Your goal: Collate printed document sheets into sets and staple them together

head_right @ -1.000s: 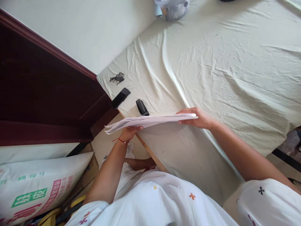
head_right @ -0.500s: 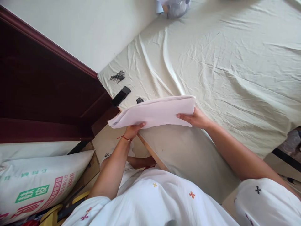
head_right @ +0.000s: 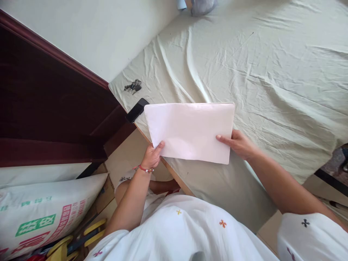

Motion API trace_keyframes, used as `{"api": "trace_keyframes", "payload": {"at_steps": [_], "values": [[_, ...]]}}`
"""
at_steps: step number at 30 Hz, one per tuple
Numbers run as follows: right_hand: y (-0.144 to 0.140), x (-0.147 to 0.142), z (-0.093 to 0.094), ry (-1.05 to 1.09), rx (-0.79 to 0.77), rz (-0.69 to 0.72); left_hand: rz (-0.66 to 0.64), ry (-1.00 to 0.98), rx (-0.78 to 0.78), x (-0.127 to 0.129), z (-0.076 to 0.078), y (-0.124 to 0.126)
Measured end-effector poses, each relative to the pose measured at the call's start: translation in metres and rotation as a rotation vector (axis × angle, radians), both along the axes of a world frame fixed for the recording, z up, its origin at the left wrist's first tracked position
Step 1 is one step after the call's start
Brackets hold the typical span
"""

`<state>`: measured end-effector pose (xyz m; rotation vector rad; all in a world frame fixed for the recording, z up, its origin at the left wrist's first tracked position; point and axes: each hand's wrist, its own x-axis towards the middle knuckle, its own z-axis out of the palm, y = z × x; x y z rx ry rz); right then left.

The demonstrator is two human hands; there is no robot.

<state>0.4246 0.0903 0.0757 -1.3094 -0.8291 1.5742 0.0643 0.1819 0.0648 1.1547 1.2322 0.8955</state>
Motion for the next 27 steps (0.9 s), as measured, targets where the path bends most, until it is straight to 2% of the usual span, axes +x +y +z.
{"api": "trace_keyframes", "payload": {"at_steps": [4,6,8,11,13,15,17,18,21,23,25,27], "values": [[0.009,0.038,0.018,-0.195,0.115,-0.151,-0.140,0.114,0.024,-0.006,0.020,-0.005],[0.017,0.051,0.032,-0.347,0.183,-0.117,-0.235,0.168,-0.001,-0.006,0.034,-0.007],[0.026,0.056,0.051,-0.517,0.252,0.078,-0.338,0.226,-0.024,-0.004,0.046,-0.009],[0.037,0.045,0.080,-0.709,0.222,0.437,-0.472,0.273,-0.059,0.002,0.061,-0.012],[0.043,0.031,0.094,-0.735,0.159,0.635,-0.540,0.260,-0.108,0.006,0.068,-0.013],[0.046,0.016,0.099,-0.643,0.069,0.710,-0.581,0.224,-0.176,0.007,0.070,-0.012],[0.045,0.005,0.097,-0.506,-0.025,0.673,-0.553,0.163,-0.236,0.007,0.069,-0.012],[0.044,0.001,0.093,-0.432,-0.069,0.634,-0.498,0.115,-0.252,0.007,0.066,-0.012],[0.038,-0.005,0.076,-0.203,-0.184,0.467,-0.208,-0.097,-0.244,0.008,0.054,-0.014],[0.036,-0.008,0.062,-0.065,-0.230,0.276,-0.056,-0.247,-0.262,0.014,0.045,-0.021],[0.035,-0.012,0.049,0.034,-0.244,0.085,-0.027,-0.361,-0.330,0.025,0.038,-0.031],[0.035,-0.019,0.038,0.087,-0.240,-0.031,-0.057,-0.422,-0.395,0.039,0.033,-0.043]]}}
